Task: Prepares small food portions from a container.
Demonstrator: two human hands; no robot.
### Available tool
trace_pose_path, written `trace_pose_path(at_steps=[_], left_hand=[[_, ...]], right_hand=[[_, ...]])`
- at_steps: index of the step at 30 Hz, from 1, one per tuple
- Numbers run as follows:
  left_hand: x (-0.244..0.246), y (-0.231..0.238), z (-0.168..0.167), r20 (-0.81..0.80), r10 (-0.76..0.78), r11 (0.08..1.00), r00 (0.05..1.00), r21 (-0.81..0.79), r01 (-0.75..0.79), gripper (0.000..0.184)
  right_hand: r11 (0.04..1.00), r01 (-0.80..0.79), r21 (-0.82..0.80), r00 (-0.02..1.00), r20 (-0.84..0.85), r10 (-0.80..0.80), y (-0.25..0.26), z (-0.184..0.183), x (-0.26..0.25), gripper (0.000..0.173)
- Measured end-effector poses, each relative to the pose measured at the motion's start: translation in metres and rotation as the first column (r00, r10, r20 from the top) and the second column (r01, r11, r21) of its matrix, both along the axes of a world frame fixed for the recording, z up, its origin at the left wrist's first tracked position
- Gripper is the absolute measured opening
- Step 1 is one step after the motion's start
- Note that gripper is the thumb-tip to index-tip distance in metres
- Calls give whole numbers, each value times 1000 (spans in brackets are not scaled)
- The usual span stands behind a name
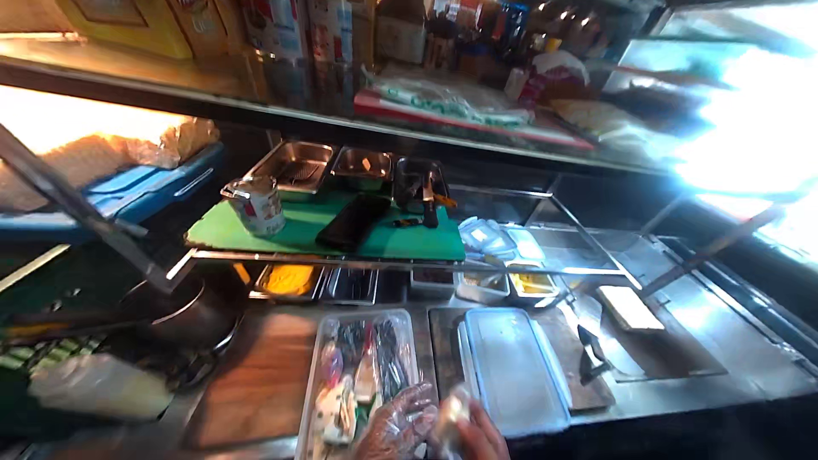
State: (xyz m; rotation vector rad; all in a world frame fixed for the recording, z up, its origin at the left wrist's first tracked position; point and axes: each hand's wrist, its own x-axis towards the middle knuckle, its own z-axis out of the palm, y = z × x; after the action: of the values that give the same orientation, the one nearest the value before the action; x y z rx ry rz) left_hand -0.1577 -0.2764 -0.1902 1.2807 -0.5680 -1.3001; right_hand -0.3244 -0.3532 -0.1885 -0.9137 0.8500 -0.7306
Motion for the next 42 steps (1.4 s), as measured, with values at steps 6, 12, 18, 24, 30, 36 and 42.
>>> trace_pose_path(at_steps=[6, 12, 18, 24, 30, 36, 42], left_hand=[[-58, 30, 41, 33, 480, 876, 877, -72, -477, 48], [-98, 63, 44, 185, 657, 745, 731, -314, -589, 49], [-140, 81, 40, 101, 553, 791, 827, -376, -483, 78], [-172, 58, 37, 148, 708, 696, 691, -309, -648, 37], [-193, 46, 19, -1, 687, 683, 727, -340, -646, 31], [-193, 49, 22, -179, 443, 767, 878, -432, -475, 33], [-168, 52, 12, -453, 108, 878, 885, -375, -299, 35]], right_hand=[[870, -419, -261, 899, 17, 438, -3, 32, 17, 48], [593, -443, -673, 893, -273, 357, 20, 46, -9, 47], [530, -368, -764, 919, -212, 332, 22, 46, -44, 15], [450, -319, -834, 943, -232, 238, 28, 35, -77, 15], [647, -470, -601, 881, -363, 303, 8, 40, -98, 12], [691, -520, -501, 848, -400, 348, -6, 34, -105, 16], [756, -524, -392, 847, -336, 413, -16, 13, -97, 18]])
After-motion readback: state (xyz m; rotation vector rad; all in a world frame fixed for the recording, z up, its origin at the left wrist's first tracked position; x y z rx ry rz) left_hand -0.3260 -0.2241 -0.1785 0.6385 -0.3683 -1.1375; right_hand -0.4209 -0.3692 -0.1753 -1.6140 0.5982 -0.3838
